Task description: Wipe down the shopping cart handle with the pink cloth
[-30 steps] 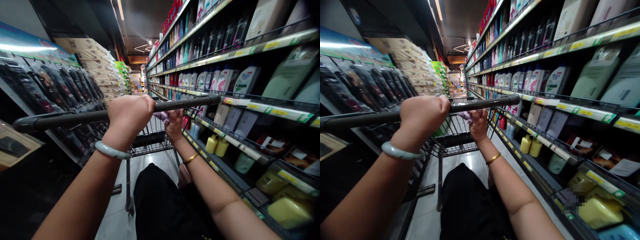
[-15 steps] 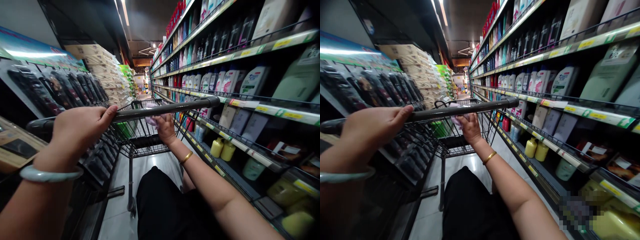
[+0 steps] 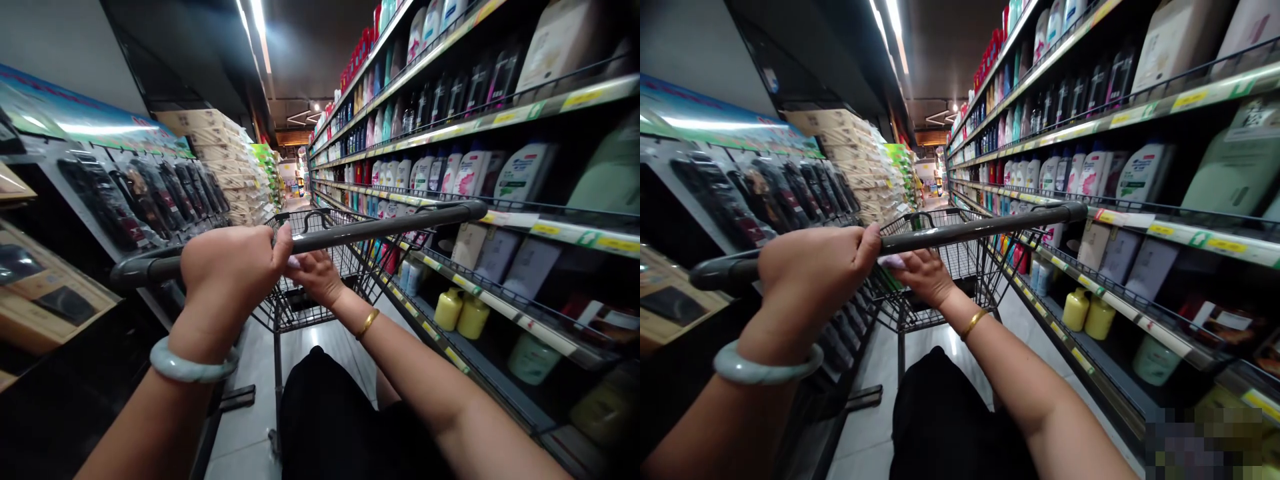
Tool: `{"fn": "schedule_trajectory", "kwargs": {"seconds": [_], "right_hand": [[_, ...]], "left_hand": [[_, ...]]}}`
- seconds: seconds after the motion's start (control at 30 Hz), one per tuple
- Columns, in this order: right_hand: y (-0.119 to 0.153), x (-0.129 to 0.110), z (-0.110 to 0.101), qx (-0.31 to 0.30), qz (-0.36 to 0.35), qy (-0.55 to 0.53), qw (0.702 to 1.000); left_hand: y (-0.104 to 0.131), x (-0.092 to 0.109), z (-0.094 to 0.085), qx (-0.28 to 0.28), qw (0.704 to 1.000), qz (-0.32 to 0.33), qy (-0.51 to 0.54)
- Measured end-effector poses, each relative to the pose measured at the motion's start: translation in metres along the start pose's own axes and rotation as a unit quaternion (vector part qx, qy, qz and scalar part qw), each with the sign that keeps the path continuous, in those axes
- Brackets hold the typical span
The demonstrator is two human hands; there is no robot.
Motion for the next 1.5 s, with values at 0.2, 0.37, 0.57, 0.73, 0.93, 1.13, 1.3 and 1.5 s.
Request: {"fn": "schedule_trajectory", "kwargs": {"seconds": [0.2, 0.37, 0.57, 0.73, 0.93, 1.13, 1.3, 1.5], "right_hand": [[-0.002, -0.032, 0.016, -0.015, 0.009, -0.038, 0.999], [-0.046, -0.028, 0.017, 0.019, -0.080, -0.017, 0.997], [0.026, -0.001, 0.041, -0.040, -0.183, 0.009, 0.982], [0.028, 0.012, 0.018, 0.027, -0.195, 0.049, 0.979], [0.049, 0.018, 0.018, 0.015, -0.180, 0.037, 0.983], [0.081, 0.004, 0.027, -0.043, -0.125, 0.024, 0.991], [0.054, 0.029, -0.021, 0.018, -0.023, -0.011, 1.000], [0.109, 0.039, -0.010, -0.050, 0.125, -0.044, 0.990]], "left_hand": [[-0.001, 0.000, 0.001, 0.001, 1.000, -0.013, -0.005], [-0.001, 0.002, -0.001, 0.001, 1.000, -0.021, -0.013], [-0.001, 0.001, -0.001, 0.001, 1.000, -0.018, 0.000], [0.001, 0.001, 0.001, 0.010, 1.000, -0.017, 0.005], [0.001, 0.001, 0.002, 0.020, 1.000, -0.023, 0.000], [-0.001, 0.000, -0.001, -0.013, 1.000, -0.016, 0.003], [0.003, -0.001, -0.002, -0.006, 1.000, -0.024, -0.011], [0.003, 0.001, -0.007, -0.014, 0.999, -0.032, -0.012]]}}
Point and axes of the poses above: each hand's wrist, its own y-axis away from the middle knuckle, its own z-axis out of the palm, x = y × z, the point moved 2 cm from there along -y, towards the middle knuckle, and after that the axes turned 15 degrees about -z, right-handed, at the moved point
